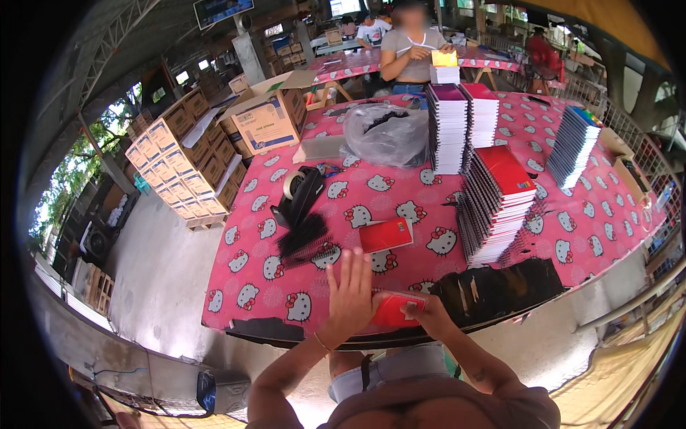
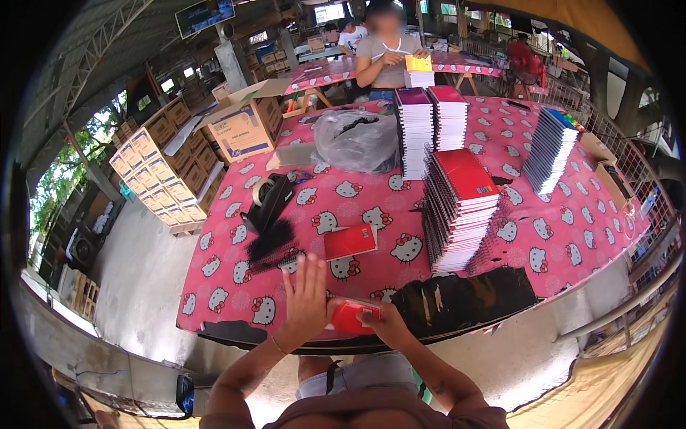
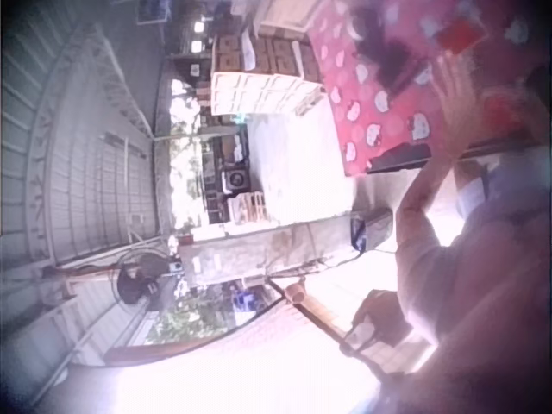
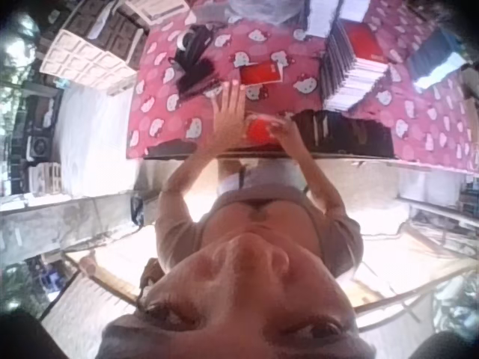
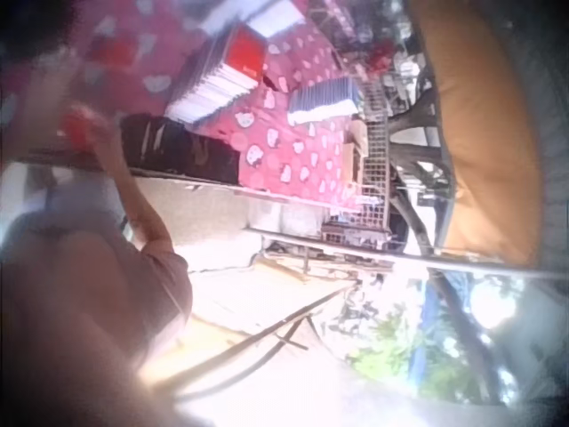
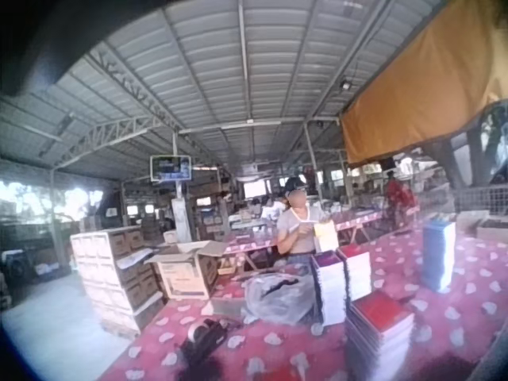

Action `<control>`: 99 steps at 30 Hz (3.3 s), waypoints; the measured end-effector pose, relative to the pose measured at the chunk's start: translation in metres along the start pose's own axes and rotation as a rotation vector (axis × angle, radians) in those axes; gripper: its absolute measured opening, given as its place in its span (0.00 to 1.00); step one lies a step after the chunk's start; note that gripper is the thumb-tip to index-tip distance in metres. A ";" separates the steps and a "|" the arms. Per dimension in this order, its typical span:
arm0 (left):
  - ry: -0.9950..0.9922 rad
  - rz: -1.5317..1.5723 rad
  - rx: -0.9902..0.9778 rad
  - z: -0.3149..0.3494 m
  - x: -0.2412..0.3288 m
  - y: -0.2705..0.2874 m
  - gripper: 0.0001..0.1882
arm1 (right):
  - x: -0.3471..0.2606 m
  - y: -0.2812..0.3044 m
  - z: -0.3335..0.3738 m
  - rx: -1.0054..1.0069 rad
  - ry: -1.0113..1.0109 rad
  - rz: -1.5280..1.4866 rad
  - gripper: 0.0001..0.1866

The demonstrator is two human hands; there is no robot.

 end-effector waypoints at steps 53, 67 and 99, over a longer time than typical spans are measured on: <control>-0.074 0.566 0.130 -0.014 0.050 -0.010 0.09 | -0.037 0.057 0.002 -0.118 0.405 0.421 0.14; -0.120 0.479 0.010 -0.010 0.057 0.000 0.12 | -0.036 0.056 -0.001 0.008 0.411 0.666 0.07; -0.231 0.244 0.107 -0.101 -0.057 -0.113 0.14 | -0.212 0.130 0.047 0.645 1.116 0.641 0.16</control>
Point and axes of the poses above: each hand's wrist, its own z-axis away from the middle knuckle, its own y-axis out of the back of the hand, x = y × z, the point moved 4 cm from there along -z, towards the middle knuckle, and after that the axes turned 3 degrees about y, right-handed, at the moved point
